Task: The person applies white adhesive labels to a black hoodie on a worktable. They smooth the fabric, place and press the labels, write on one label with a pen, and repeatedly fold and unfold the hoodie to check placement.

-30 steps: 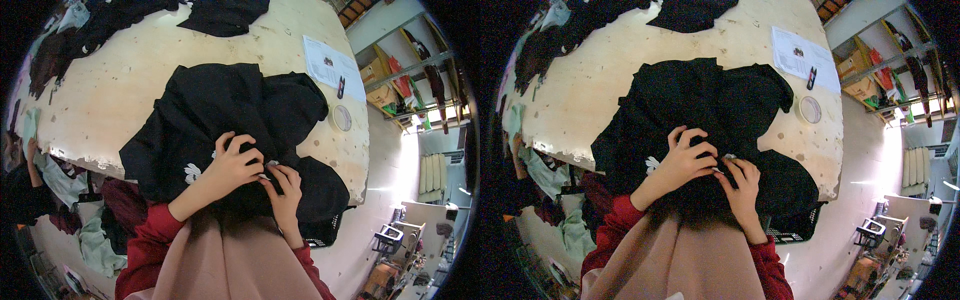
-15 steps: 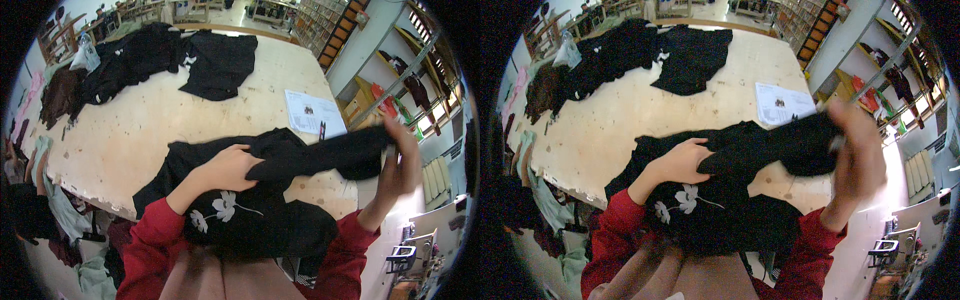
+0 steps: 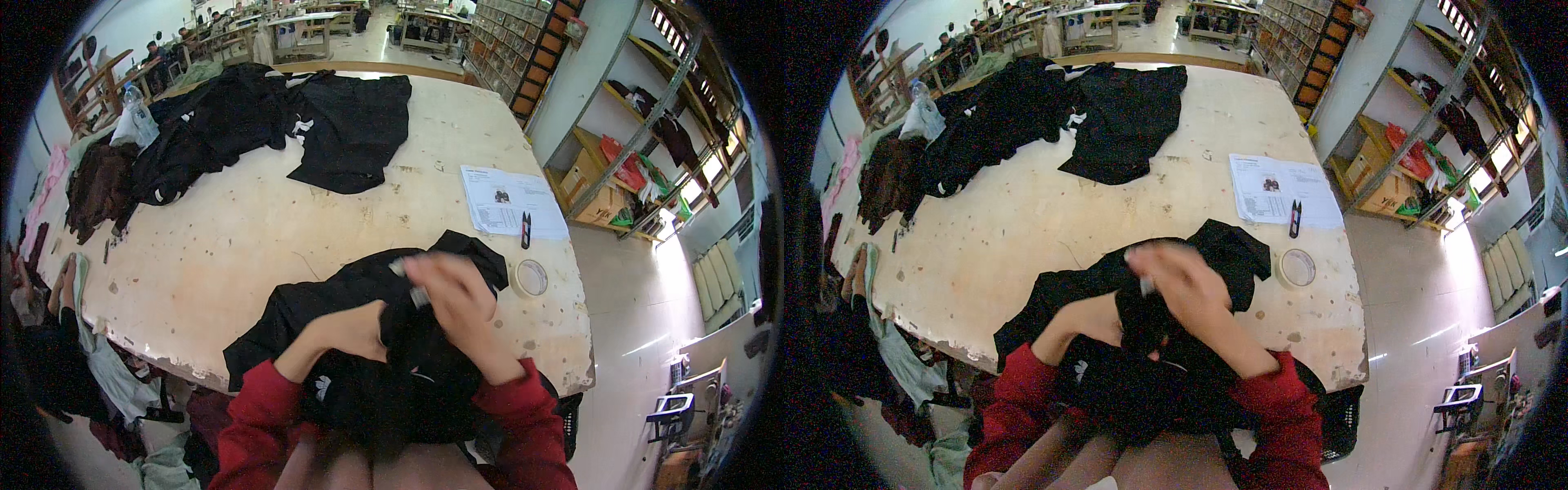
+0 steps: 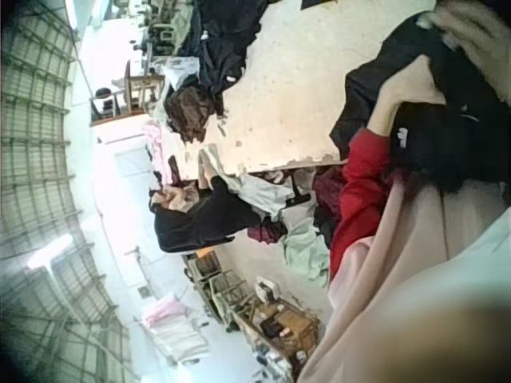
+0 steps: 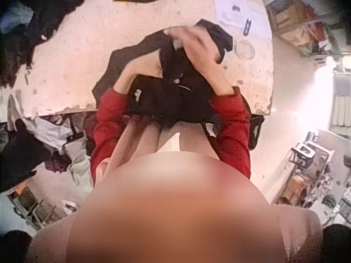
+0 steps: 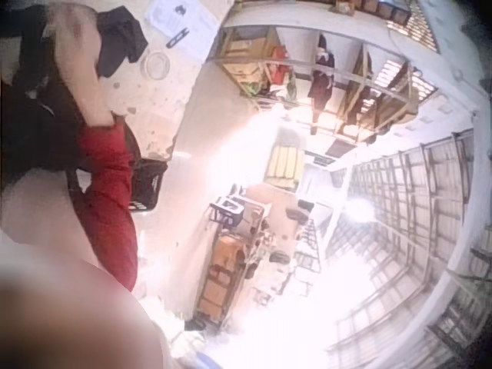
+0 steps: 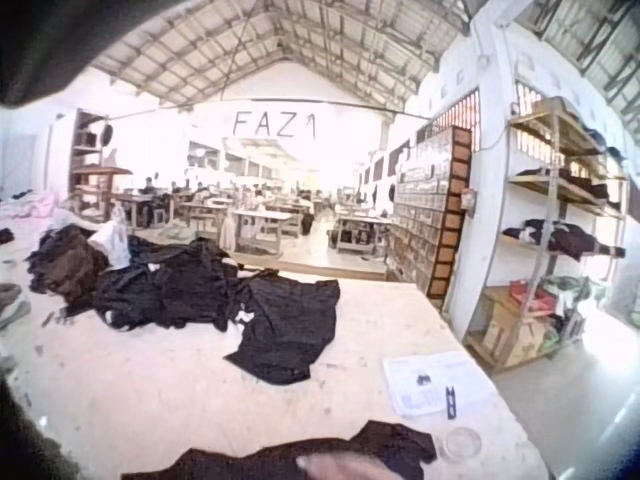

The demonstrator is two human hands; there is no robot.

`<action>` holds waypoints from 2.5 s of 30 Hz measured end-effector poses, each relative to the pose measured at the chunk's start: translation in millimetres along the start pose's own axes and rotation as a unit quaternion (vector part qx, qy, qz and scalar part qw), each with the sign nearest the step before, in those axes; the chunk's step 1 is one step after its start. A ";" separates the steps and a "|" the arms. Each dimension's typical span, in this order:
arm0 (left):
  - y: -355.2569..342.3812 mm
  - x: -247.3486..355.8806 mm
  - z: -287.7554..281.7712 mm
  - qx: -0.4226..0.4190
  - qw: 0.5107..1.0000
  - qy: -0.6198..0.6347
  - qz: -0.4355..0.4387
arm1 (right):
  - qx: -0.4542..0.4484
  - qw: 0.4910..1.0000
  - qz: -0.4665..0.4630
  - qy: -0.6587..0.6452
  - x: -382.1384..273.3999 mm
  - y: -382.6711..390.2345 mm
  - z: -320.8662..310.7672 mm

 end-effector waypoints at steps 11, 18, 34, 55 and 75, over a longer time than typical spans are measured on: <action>7.5 -51.1 -18.6 0.116 0.844 0.521 -0.053 | 0.013 0.635 0.393 -0.665 61.3 49.3 76.9; 31.4 -44.3 -20.3 -0.034 0.902 0.430 -0.018 | -0.160 0.845 0.258 -0.440 52.9 49.7 75.9; 16.5 -25.7 -46.4 0.481 0.871 0.068 -0.065 | 0.199 0.737 0.400 -0.507 59.7 35.1 40.5; 1.8 -17.5 -29.4 0.429 0.842 -0.324 0.033 | 0.084 0.683 0.446 -0.572 65.0 54.0 48.6; -0.5 -43.2 -30.8 0.380 0.922 0.078 -0.015 | 0.102 0.841 0.369 -0.382 65.8 54.8 57.6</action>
Point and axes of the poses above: each hand's wrist, its own y-axis away from the middle knuckle, its own z-axis out of the palm, x = y × z, the point moved 4 cm from there along -y, towards the middle knuckle, and after that the axes turned 11 degrees about -z, right-handed, at the moved point
